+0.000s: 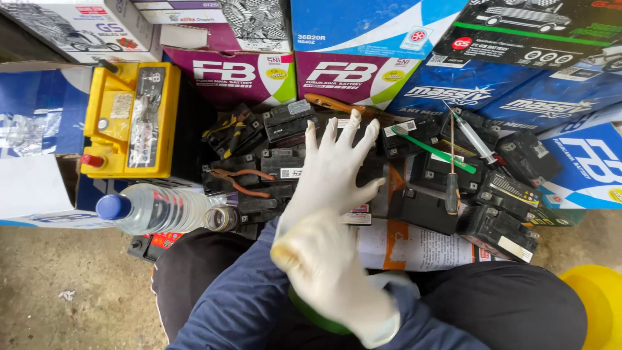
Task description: Maintaining small lead-acid batteries by cleaning terminals with a brush and refilling them using a syringe.
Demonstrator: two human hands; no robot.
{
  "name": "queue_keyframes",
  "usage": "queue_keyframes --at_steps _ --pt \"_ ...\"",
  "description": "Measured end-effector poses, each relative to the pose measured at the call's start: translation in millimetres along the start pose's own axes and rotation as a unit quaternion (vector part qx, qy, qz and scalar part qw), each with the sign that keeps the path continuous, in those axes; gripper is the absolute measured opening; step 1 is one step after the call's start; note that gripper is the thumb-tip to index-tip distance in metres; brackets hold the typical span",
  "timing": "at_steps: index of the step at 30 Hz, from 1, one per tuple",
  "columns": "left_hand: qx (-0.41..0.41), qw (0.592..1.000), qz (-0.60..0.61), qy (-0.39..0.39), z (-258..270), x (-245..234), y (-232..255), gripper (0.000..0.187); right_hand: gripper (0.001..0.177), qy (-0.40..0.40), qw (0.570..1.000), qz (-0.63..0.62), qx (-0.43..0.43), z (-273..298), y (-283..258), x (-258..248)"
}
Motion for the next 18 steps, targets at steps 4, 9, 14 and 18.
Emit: queue_keyframes --at_steps 4,9,14,18 --pt "-0.011 0.997 0.077 0.011 3.9 0.9 -1.2 0.084 0.027 -0.128 0.991 -0.022 -0.003 36.7 -25.9 54.5" --pt "-0.05 0.965 0.243 0.087 1.7 -16.9 1.7 0.05 0.013 -0.005 0.998 -0.055 -0.04 36.0 -18.5 23.4" --pt "-0.057 0.959 0.271 0.066 3.7 -24.0 8.8 0.062 0.017 -0.065 0.992 0.065 -0.091 34.1 19.4 -4.7" --pt "0.06 0.935 0.344 0.06 -1.5 -35.1 21.1 0.057 0.018 -0.129 0.981 0.047 -0.135 31.7 30.3 -17.0"
Point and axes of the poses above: each hand's wrist, its own z-axis away from the middle knuckle, its own x-axis out of the palm, y = z × x, the point moved 5 cm from there along -z, towards the middle knuckle, and after that the axes turned 5 degrees about -x, right-handed, at the moved point
